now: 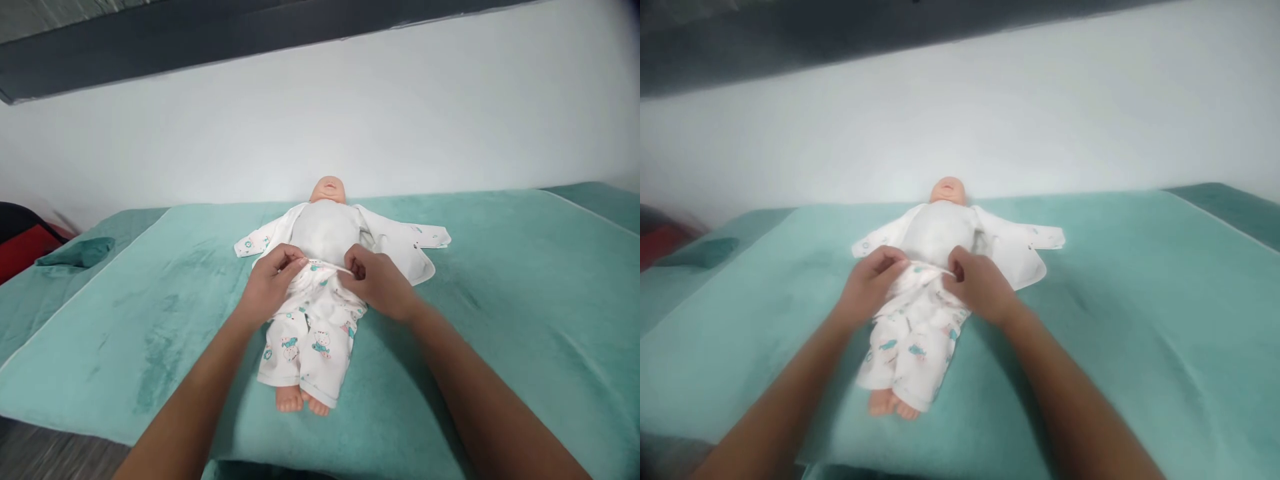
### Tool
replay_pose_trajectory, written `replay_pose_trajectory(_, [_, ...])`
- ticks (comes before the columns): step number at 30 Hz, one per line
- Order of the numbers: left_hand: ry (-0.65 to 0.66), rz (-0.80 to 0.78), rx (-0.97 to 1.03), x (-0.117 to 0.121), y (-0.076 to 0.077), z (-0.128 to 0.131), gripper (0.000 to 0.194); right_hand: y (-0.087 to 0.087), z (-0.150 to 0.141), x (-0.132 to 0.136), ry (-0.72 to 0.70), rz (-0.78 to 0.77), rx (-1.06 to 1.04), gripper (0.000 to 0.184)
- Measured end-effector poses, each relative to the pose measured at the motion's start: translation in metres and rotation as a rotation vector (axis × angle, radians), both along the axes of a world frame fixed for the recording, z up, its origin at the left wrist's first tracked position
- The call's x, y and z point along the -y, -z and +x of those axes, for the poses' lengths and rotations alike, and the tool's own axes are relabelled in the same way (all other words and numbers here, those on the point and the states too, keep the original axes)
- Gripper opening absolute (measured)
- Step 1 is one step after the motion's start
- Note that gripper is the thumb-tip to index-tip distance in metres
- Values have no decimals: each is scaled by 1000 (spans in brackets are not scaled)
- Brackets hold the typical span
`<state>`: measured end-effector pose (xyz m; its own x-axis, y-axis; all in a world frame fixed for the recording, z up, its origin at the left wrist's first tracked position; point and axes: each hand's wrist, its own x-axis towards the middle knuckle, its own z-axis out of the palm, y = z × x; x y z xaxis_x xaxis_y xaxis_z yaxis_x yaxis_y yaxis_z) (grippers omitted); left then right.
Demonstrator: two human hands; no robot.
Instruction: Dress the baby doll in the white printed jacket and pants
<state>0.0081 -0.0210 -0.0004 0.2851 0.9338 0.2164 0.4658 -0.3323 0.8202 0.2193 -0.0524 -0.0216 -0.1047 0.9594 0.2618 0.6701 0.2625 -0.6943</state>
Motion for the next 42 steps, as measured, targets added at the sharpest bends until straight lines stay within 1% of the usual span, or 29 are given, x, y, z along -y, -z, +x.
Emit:
replay_pose_trajectory(2, [59,-8,-88,-5,-3,-4,23,4,5,-4,127,69,64,10])
replay_pose_trajectory(4, [139,-82,-153,-12,-7,-13,27,10,9,-9,213,123,109,14])
replay_pose_trajectory(7, [294,-285,-206,-25,-13,-34,31,19,11,-15,230,134,68,24])
replay_pose_trajectory(9, [359,-351,-199,-31,-10,-45,30,24,12,-19,206,96,-25,36])
replay_pose_trajectory(10, [348,-327,-171,-34,-6,-48,29,27,12,-20,194,69,-73,44])
replay_pose_trajectory(11, [309,-268,-125,-35,0,-48,28,29,13,-21,181,36,-115,53])
replay_pose_trajectory(13, [188,-108,-8,-38,13,-44,25,32,13,-22,147,-36,-191,66])
replay_pose_trajectory(14, [133,-50,42,-40,20,-39,24,34,13,-23,129,-63,-226,69])
replay_pose_trajectory(16, [43,-9,87,-43,29,-27,20,34,14,-23,101,-84,-288,72])
replay_pose_trajectory(18, [-60,-4,60,-51,31,-15,16,32,16,-26,101,-55,-293,69])
replay_pose_trajectory(21, [-207,36,-7,-71,26,1,16,24,21,-39,174,2,-210,51])
replay_pose_trajectory(24, [-241,5,-19,-96,24,12,18,17,27,-63,278,28,-154,32])
replay_pose_trajectory(27, [-244,-47,14,-110,30,14,22,18,28,-87,335,-21,-185,26])
replay_pose_trajectory(29, [-202,-88,32,-110,33,10,28,22,27,-96,353,-76,-228,27])
replay_pose_trajectory(31, [-122,-148,14,-105,32,2,34,25,26,-97,382,-118,-203,29])
replay_pose_trajectory(34, [8,-254,-58,-97,23,-12,41,23,27,-88,419,-196,-73,34])
replay_pose_trajectory(36, [87,-336,-70,-93,16,-18,41,20,31,-81,393,-265,-38,34])
replay_pose_trajectory(39, [168,-498,4,-86,7,-22,36,20,39,-74,376,-338,-36,27])
replay_pose_trajectory(42, [180,-610,133,-82,7,-21,31,23,41,-70,400,-345,-71,27])
